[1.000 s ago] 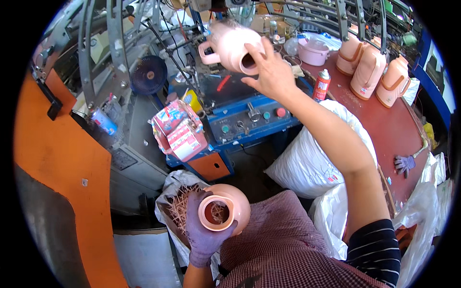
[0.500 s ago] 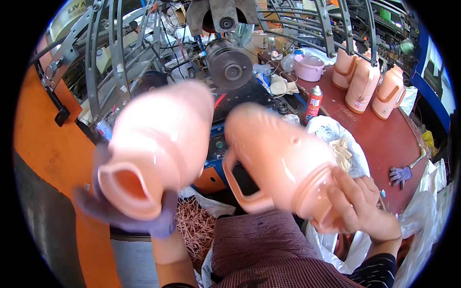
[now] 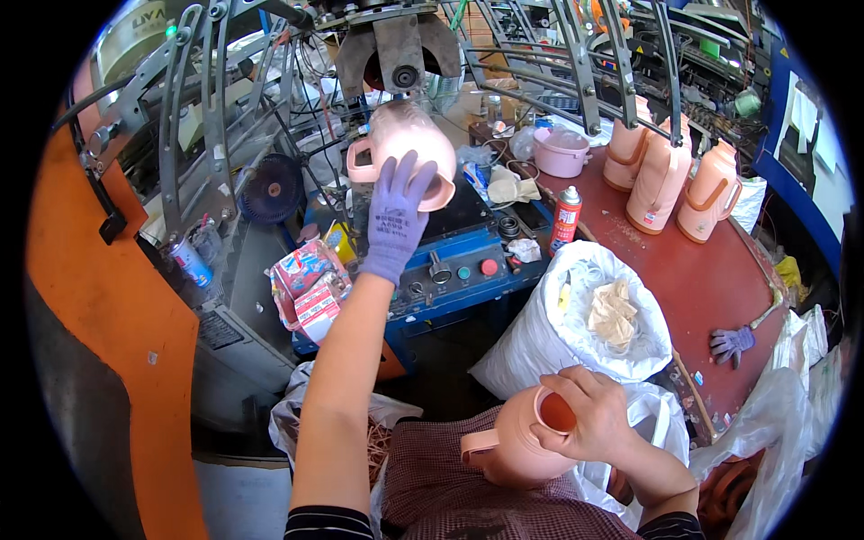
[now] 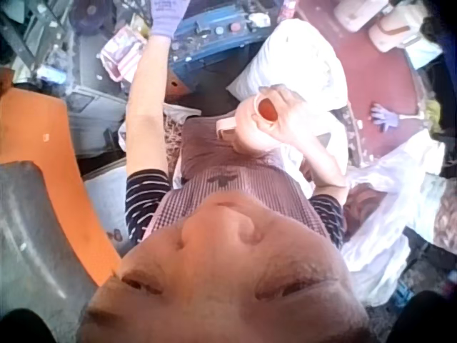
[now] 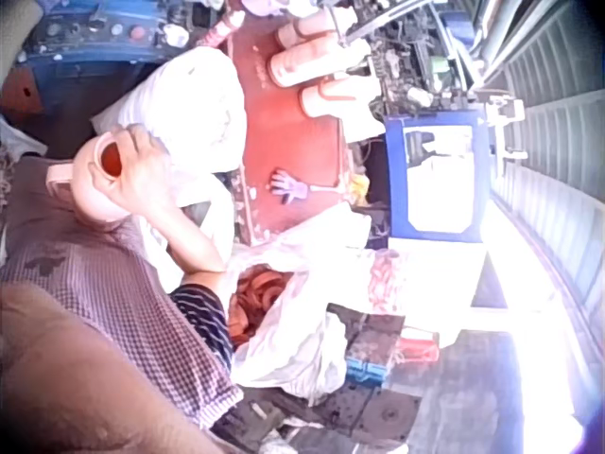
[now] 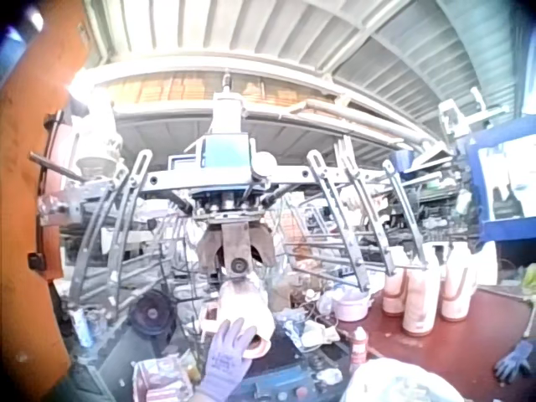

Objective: The person repeatedly retrieves pink plastic pitchers from a machine, wipes them with a cloth, attaches handles, and applies labels. The finished pitchers are placed into a white sack filled with packing material.

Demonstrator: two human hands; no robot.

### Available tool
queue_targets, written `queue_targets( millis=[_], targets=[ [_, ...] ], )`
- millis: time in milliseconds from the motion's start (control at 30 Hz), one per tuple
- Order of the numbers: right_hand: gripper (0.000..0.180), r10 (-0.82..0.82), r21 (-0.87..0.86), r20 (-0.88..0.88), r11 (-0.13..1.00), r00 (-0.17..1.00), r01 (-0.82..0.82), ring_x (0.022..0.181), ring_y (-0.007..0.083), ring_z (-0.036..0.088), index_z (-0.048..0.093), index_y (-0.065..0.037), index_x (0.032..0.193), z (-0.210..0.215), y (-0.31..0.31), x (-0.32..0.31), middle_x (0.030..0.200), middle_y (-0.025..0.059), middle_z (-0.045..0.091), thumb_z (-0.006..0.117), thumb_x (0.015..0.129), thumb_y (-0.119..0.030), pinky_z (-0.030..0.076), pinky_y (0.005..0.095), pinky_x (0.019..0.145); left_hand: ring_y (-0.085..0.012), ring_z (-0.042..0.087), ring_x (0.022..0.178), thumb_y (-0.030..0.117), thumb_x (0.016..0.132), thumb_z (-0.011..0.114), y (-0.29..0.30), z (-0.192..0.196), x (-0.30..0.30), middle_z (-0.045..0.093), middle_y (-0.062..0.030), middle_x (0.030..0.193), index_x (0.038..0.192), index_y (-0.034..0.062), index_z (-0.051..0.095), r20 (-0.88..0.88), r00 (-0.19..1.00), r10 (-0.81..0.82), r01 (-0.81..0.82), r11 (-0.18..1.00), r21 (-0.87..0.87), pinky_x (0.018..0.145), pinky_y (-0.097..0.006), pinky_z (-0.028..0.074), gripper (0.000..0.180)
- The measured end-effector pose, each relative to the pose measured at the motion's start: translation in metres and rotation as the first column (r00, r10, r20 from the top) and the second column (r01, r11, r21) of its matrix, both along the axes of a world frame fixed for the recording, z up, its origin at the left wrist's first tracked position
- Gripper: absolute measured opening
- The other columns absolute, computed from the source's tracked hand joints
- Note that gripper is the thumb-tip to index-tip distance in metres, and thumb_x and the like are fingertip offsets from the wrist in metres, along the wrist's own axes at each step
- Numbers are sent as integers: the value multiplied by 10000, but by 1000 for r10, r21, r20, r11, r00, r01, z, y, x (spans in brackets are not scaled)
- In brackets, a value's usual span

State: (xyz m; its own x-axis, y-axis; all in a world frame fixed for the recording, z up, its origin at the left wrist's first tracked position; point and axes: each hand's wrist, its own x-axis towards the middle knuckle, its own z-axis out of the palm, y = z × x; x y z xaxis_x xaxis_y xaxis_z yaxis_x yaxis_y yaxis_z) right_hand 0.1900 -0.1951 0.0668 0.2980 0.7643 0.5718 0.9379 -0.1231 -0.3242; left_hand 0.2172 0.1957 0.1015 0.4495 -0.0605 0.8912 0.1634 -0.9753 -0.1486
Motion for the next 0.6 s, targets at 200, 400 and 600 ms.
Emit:
queue_targets(
  millis=[200,400,600],
  targets=[
    [484,-9,39,-43,999,999,11,718,315,654,658,-16,997,-7,-2,8,887,152,631,757,656,-345,536,375,635,-436,426,1239,21,680,689,14,3,9,471,-159,1355,1278,129,530,-85,995,-45,47,999,18,1047,-505,382,628],
    [480,-43,54,-72,997,996,47,729,323,653,651,-10,992,-17,7,16,888,155,629,763,645,-324,534,377,634,-432,431,1238,23,687,686,11,7,6,473,-158,1357,1284,130,529,-137,990,-24,30,999,42,1047,-501,386,627],
    [432,-56,113,-55,992,997,62,711,280,655,676,-35,942,-17,12,10,889,135,635,761,679,-367,527,352,606,-387,446,1219,27,703,653,10,8,1,470,-113,1347,1264,192,532,-104,995,1,6,998,61,1005,-494,413,597]
  ],
)
